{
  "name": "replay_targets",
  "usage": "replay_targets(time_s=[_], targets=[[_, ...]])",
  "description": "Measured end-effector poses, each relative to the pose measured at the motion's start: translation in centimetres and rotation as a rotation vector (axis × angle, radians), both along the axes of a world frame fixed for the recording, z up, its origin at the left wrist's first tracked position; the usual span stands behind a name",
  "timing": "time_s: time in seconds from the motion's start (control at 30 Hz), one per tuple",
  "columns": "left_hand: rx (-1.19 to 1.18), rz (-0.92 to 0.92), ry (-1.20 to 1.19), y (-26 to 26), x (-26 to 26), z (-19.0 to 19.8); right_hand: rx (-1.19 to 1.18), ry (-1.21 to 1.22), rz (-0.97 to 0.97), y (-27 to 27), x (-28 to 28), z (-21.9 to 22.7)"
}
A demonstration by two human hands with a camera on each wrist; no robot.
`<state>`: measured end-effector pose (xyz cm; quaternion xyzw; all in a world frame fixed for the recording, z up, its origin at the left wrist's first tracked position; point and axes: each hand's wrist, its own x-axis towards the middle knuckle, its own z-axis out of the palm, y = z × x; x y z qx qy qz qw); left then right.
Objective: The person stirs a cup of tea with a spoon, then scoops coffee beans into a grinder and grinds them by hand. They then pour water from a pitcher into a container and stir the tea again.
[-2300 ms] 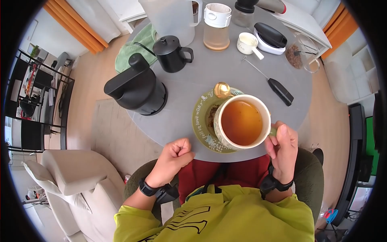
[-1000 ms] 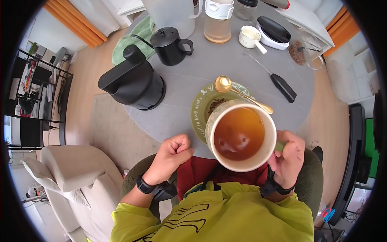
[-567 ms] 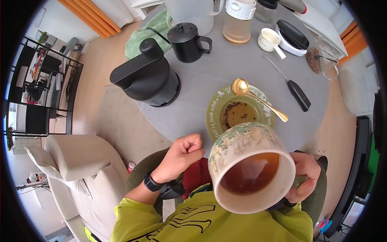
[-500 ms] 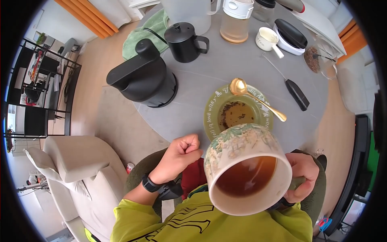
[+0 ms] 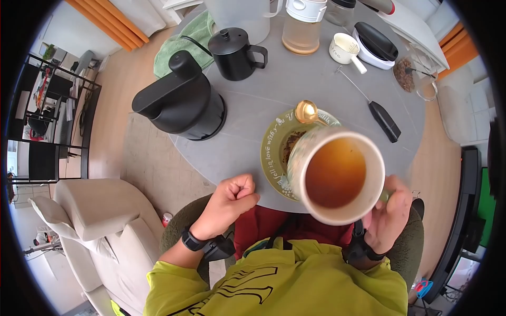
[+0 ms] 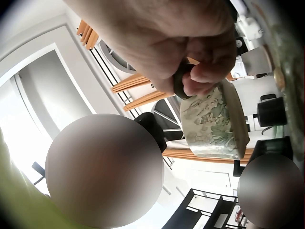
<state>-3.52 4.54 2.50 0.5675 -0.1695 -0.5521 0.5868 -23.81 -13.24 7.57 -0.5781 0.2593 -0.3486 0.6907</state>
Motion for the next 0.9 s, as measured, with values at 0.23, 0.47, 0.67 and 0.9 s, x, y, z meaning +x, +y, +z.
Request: replay_targets(time_s=[0.23,0.47,0.67,0.9], targets=[[-0.035,-0.001,-0.042,0.0,-0.1,0.2,0.046,0.028,-0.092,-1.5,0.7,-0.9],[-0.046,-0.011,-0.059,0.1,-0.1,0.2,0.123,0.119,0.011,-1.6,0.4,-2.8],[-0.046,-0.010,-0.059,0.1,-0.1,0.4,0.160,0.145,0.102,-1.5,1.0,-3.9],[-0.056,-0.006,-0.054,0.1,-0.1,0.4,0.146,0.209,0.155,-1.5,1.4,-4.1]])
